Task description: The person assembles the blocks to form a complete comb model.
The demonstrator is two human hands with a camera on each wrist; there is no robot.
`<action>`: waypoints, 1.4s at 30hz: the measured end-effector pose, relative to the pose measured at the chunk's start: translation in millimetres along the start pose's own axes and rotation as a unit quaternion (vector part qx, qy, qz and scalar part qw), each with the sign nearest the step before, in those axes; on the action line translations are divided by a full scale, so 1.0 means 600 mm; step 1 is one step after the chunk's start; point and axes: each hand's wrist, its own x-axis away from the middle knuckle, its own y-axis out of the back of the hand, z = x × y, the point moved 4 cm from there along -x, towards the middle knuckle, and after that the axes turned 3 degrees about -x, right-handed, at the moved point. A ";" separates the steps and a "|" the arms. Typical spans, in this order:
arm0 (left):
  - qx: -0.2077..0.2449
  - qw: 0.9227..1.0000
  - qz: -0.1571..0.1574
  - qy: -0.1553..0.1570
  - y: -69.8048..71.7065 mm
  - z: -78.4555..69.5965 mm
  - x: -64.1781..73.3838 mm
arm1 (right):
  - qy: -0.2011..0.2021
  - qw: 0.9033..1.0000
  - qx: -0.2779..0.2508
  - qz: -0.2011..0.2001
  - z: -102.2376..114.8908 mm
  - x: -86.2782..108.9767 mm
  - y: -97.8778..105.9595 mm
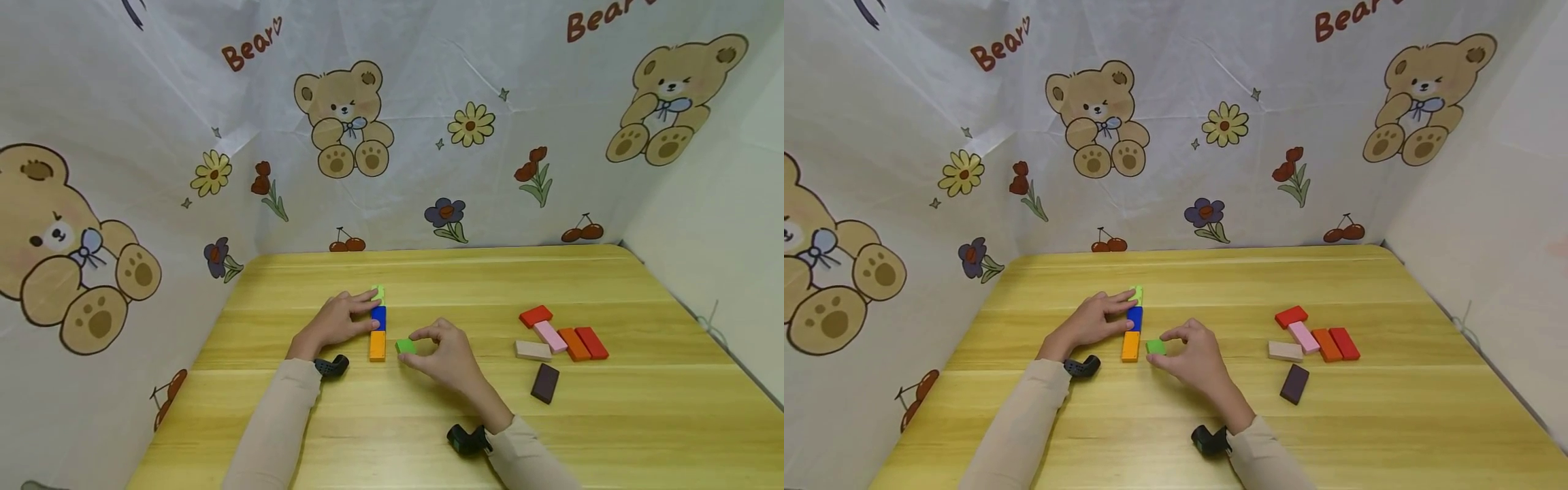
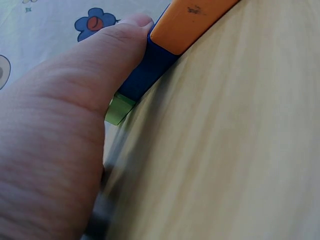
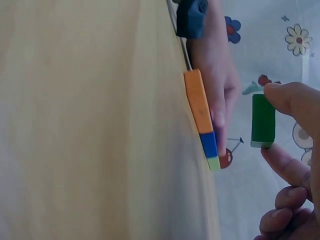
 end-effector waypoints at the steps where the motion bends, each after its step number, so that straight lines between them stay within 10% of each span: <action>1: 0.001 1.000 -0.002 -0.002 0.001 0.000 0.000 | -0.002 1.000 0.000 0.001 0.002 0.002 -0.004; 42: -0.003 1.000 -0.009 -0.012 0.000 0.002 0.001 | 0.001 0.964 0.262 -0.040 0.074 0.018 -0.097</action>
